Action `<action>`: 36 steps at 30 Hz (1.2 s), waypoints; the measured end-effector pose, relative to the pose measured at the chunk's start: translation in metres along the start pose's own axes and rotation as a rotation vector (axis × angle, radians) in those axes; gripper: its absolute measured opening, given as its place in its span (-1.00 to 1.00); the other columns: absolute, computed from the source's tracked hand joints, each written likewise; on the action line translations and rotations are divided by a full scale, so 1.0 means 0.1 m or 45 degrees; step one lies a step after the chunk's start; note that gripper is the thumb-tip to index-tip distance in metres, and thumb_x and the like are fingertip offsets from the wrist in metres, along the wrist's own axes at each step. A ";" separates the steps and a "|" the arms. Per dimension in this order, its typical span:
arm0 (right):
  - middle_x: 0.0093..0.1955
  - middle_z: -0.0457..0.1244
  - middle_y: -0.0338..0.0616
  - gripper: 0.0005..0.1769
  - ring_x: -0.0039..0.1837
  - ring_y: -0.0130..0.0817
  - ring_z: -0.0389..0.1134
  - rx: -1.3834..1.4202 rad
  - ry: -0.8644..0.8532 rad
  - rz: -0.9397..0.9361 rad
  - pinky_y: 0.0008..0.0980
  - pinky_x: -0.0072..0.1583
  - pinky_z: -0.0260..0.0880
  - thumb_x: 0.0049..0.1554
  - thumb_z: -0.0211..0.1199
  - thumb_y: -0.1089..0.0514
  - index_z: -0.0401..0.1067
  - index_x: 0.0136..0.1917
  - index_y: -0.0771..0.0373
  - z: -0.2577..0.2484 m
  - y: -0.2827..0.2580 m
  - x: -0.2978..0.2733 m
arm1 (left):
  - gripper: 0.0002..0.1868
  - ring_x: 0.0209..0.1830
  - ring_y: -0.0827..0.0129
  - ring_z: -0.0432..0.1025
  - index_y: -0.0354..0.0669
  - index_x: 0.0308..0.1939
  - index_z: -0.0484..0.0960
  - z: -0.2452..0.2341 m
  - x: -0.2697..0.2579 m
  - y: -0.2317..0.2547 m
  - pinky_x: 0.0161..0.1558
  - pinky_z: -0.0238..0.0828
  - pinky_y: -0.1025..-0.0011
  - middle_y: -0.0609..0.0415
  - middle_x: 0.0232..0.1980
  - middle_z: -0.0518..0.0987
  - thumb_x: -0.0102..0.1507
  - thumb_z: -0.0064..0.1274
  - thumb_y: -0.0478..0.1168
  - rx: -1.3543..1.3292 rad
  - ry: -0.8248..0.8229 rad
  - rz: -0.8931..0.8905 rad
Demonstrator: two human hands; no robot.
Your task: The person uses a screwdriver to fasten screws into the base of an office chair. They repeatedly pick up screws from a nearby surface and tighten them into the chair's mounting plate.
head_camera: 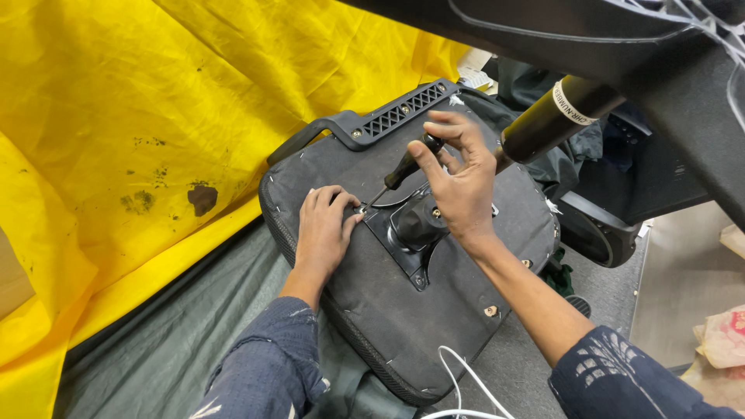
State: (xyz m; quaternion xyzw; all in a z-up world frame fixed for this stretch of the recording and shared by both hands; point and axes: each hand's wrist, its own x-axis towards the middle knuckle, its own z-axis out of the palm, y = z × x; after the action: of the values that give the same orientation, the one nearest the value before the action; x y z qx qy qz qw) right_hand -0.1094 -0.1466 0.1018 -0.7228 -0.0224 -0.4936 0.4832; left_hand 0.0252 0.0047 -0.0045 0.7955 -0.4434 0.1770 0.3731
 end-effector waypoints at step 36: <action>0.12 0.42 -0.20 -0.71 0.12 -0.50 0.45 -0.138 0.076 0.103 -0.41 0.26 0.40 0.21 0.31 0.17 0.24 0.11 0.17 0.28 -0.37 0.00 | -0.41 0.57 0.17 0.08 -0.15 0.37 0.39 -0.08 -0.31 0.09 0.52 -0.13 0.10 0.11 0.49 0.33 0.25 0.10 -0.22 -0.004 -0.158 -0.030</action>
State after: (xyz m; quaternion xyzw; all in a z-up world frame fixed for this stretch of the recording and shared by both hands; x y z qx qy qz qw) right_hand -0.1092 -0.1064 0.1257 -0.7330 0.0479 -0.4956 0.4634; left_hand 0.0008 0.0259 -0.0141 0.8096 -0.4565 0.1223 0.3483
